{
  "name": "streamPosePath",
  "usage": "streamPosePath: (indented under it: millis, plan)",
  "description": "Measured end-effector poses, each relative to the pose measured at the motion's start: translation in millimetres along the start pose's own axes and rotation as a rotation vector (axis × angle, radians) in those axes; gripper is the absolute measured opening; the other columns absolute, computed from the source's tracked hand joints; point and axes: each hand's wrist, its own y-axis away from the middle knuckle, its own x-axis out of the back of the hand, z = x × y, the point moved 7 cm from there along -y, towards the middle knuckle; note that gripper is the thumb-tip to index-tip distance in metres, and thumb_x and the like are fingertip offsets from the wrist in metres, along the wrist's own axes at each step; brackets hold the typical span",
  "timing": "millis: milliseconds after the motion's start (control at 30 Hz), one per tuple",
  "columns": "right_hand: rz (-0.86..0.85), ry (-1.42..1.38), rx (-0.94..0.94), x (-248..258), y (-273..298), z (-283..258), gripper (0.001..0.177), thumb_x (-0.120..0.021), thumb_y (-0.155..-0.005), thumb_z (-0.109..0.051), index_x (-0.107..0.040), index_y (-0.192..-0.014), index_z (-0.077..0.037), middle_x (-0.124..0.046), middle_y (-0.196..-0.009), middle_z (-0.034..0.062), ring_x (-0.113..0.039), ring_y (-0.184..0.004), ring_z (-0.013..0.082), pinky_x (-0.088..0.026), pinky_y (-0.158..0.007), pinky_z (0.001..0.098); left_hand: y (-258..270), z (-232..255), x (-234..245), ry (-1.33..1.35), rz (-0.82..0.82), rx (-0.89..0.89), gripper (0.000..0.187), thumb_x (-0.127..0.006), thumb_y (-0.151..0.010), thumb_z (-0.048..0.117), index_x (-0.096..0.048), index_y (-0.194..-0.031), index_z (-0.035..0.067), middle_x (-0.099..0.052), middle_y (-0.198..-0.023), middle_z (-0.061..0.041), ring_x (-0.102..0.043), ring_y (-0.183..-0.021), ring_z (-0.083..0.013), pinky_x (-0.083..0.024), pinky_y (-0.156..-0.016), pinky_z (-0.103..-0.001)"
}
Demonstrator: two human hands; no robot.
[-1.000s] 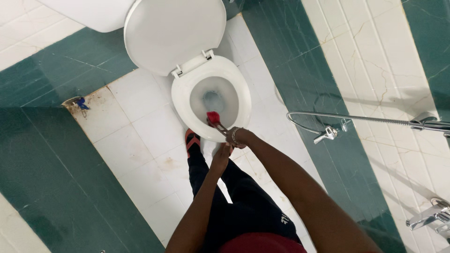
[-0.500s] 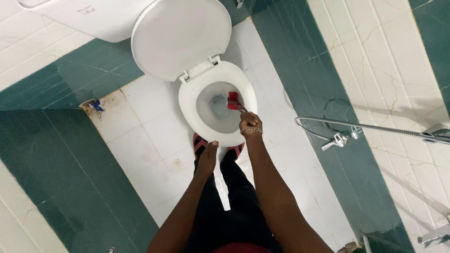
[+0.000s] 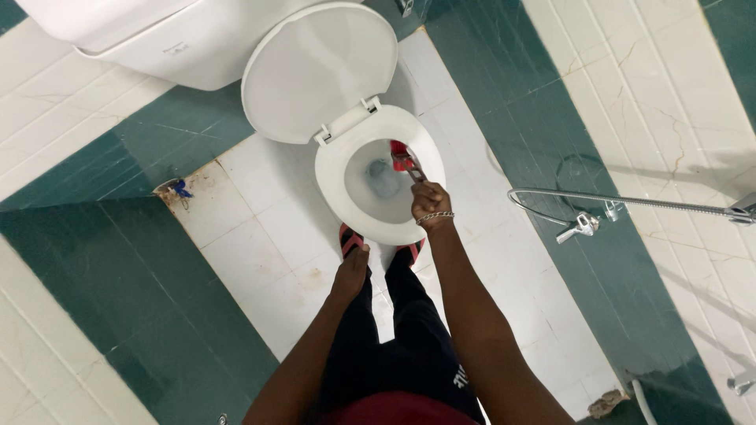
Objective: The person scrubs the inside of a toilet bowl using a red-bristled toilet brush and then wipes the outside of the brush handle with a cloth.
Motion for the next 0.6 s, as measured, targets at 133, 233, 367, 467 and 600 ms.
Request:
streamPosePath:
  millis: [133,233,367,467,600]
  plan:
    - [0.033,0.091,0.120,-7.3,-10.0,34.6,0.015,-0.058,-0.101,-0.009,-0.050,-0.087,-0.011,-0.048,-0.061,-0.0018,-0.037,-0.041,0.0084,-0.031,-0.036,0.0216,-16.9,0.8,17.4,0.011,0.004,-0.111,0.064,-0.043,-0.102,0.058,-0.060,-0.137,0.007,-0.063,-0.134,-0.022,-0.055,-0.130,-0.0389,-0.043,-0.106,-0.041]
    - [0.383,0.443,-0.049,-9.3,-13.4,112.5,0.026,-0.055,-0.094,-0.005,-0.052,-0.105,-0.029,-0.045,-0.058,-0.0053,-0.038,-0.040,0.0038,-0.027,-0.030,0.0195,-28.6,5.7,32.2,-0.029,-0.024,-0.111,0.063,-0.040,-0.104,0.057,-0.064,-0.126,0.003,-0.069,-0.125,-0.024,-0.063,-0.121,-0.0408,-0.048,-0.102,-0.042]
    - [0.588,0.654,-0.152,-18.2,16.8,125.9,0.040,-0.054,-0.091,-0.004,-0.055,-0.110,-0.040,-0.042,-0.055,-0.0060,-0.037,-0.039,0.0031,-0.025,-0.030,0.0186,-22.5,-10.7,45.2,-0.008,-0.069,-0.044,0.059,-0.041,-0.104,0.055,-0.065,-0.122,0.005,-0.071,-0.121,-0.020,-0.065,-0.119,-0.0361,-0.046,-0.102,-0.039]
    - [0.206,0.345,-0.038,-38.6,15.6,65.8,0.015,-0.057,-0.099,-0.006,-0.047,-0.093,-0.015,-0.042,-0.056,-0.0045,-0.034,-0.041,0.0050,-0.027,-0.031,0.0213,-22.3,-6.6,52.0,-0.027,-0.059,-0.163,0.054,-0.043,-0.102,0.052,-0.067,-0.117,0.005,-0.073,-0.117,-0.021,-0.067,-0.114,-0.0376,-0.050,-0.097,-0.041]
    - [0.137,0.042,0.221,-13.9,16.3,26.8,0.031,-0.056,-0.099,-0.004,-0.037,-0.078,-0.017,-0.041,-0.057,-0.0045,-0.030,-0.042,0.0096,-0.029,-0.038,0.0221,-27.8,3.4,49.1,-0.163,-0.125,-0.344,0.053,-0.038,-0.106,0.050,-0.067,-0.117,0.007,-0.070,-0.120,-0.020,-0.064,-0.115,-0.0374,-0.049,-0.097,-0.040]
